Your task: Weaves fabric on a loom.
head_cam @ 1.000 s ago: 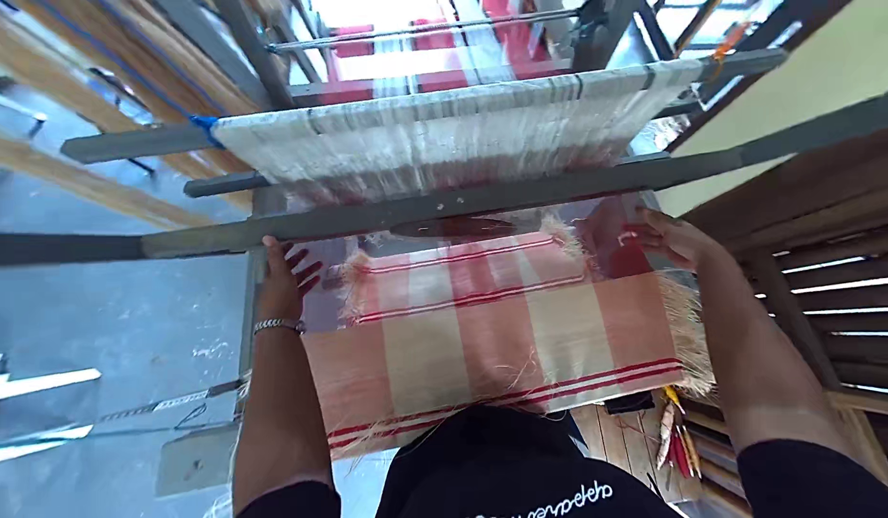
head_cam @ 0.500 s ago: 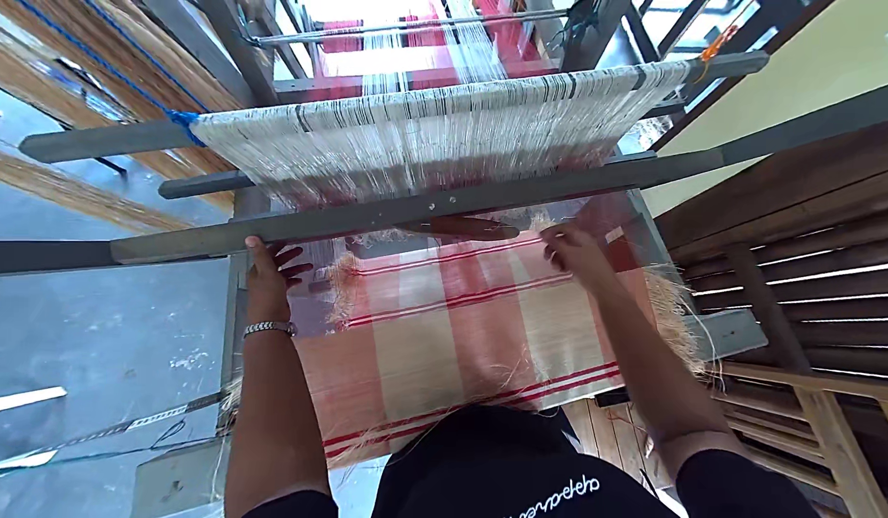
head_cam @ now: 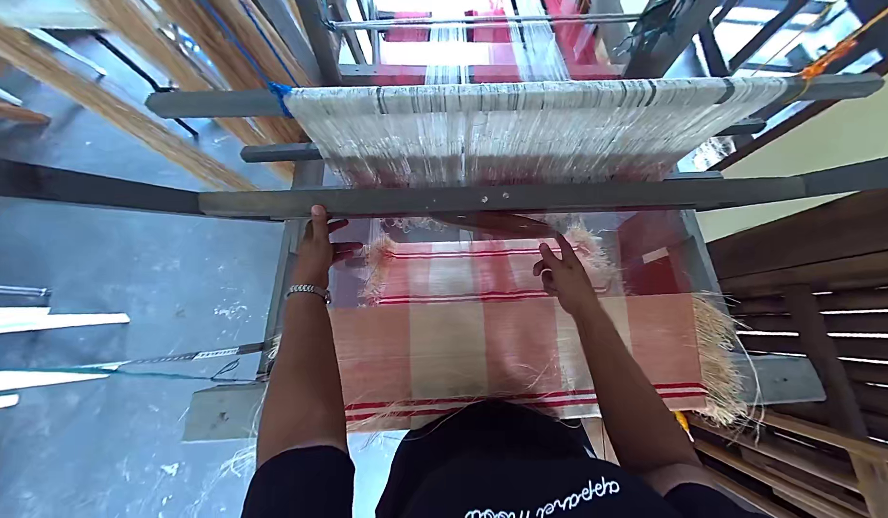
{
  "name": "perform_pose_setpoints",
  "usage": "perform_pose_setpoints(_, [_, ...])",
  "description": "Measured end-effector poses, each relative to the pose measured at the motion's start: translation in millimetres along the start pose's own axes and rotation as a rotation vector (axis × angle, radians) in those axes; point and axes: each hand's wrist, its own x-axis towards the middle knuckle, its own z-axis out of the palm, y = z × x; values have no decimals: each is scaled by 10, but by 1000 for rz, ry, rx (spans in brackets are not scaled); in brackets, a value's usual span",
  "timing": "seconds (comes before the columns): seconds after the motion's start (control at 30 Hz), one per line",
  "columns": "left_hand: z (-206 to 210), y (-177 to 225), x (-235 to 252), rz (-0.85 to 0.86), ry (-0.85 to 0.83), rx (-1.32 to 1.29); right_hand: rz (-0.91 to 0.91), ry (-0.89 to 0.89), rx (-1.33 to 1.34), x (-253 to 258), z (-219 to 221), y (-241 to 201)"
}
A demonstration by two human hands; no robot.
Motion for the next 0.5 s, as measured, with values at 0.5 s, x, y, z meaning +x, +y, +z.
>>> perform_pose_setpoints(0.5, [61, -315, 288, 109, -129, -50, 122, -196, 108, 21, -85, 58])
